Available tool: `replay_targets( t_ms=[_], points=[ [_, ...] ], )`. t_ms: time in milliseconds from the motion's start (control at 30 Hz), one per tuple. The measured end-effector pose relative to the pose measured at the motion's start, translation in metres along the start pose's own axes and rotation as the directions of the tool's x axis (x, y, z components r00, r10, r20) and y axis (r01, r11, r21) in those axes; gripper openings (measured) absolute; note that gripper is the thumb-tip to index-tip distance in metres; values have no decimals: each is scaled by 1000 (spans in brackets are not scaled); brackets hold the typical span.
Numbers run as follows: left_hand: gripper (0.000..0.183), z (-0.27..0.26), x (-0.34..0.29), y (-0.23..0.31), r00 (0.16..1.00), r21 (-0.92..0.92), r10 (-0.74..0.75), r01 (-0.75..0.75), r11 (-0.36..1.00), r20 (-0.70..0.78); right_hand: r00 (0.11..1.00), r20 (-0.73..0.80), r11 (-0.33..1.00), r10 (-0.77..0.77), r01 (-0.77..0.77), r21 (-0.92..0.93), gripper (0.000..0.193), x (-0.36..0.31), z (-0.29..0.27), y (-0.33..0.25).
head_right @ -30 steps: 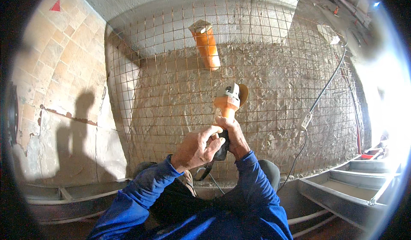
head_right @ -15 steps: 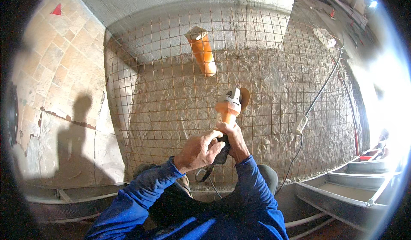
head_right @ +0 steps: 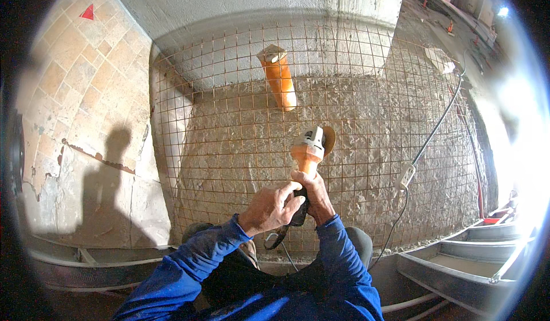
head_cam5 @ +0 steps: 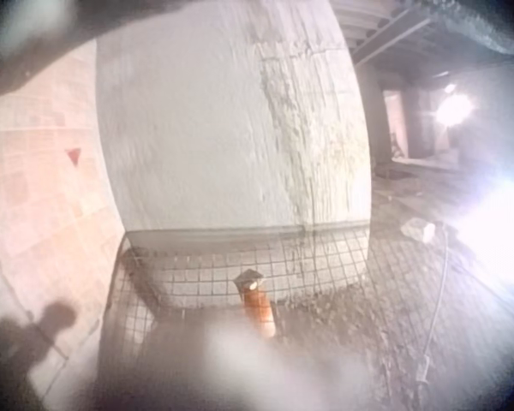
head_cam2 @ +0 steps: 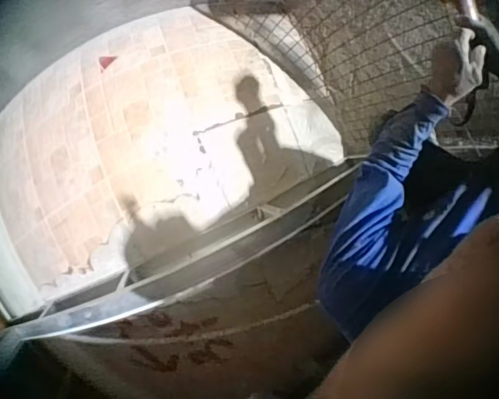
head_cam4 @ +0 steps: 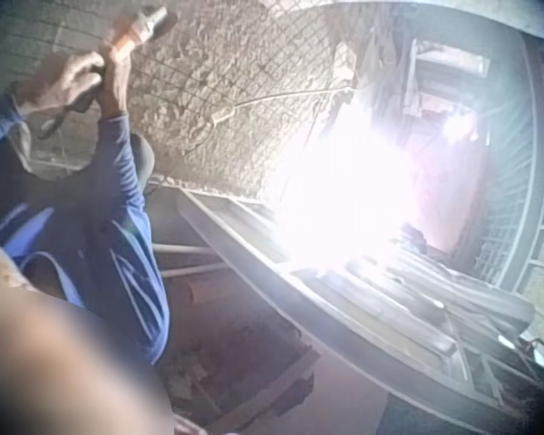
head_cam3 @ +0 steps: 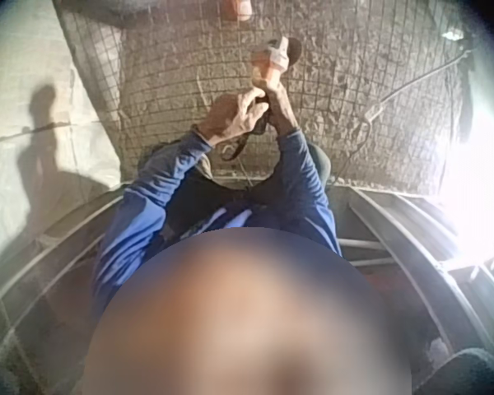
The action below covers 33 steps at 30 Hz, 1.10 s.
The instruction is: The person uses an angle grinder to cut a wire mesh laid on the floor. They cut along the grid lines, remove cut pieces, and reposition the remaining mesh. The person also plugs in the grinder and adjusts the power cord during the task.
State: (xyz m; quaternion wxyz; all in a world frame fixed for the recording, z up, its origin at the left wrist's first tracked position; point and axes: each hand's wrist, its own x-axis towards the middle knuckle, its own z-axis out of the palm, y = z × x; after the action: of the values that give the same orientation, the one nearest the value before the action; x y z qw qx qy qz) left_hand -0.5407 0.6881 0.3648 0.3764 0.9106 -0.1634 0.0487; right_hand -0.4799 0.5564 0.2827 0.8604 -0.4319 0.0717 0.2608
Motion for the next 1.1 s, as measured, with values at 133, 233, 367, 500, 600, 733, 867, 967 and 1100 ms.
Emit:
replay_targets(
  t_ms=[133,233,367,500,600,733,867,967,1100],
  points=[
    [29,1,-1,0,1000,0,-1,1,1000,0,1000,28,1000,2,-2,14,24,-1,-2,1],
    [30,0,-2,0,999,3,28,-28,1000,-23,1000,14,1000,1,-1,3,26,0,-4,1],
    [30,-1,-2,0,1000,15,-2,2,1000,16,1000,20,1000,11,-11,-6,28,2,-3,2],
    [30,-2,-3,0,1000,9,0,0,1000,15,999,35,1000,7,-7,-3,30,1,-3,3],
    [31,-1,-3,1,1000,15,-9,9,1000,23,999,38,1000,2,-2,-9,30,0,-2,2],
    [31,0,-3,1,1000,22,19,-19,1000,1,998,56,1000,7,-7,-2,30,0,-1,1],
    [32,2,-3,0,1000,53,14,-15,999,10,999,36,1000,6,-6,9,27,-1,-1,0],
    [31,5,-4,0,999,67,48,-46,997,-16,1000,16,1000,4,-4,-3,26,-2,-3,1],
    [31,6,-1,0,998,53,53,-51,997,-22,1000,22,1000,0,0,-13,25,1,-6,0]
  ],
)
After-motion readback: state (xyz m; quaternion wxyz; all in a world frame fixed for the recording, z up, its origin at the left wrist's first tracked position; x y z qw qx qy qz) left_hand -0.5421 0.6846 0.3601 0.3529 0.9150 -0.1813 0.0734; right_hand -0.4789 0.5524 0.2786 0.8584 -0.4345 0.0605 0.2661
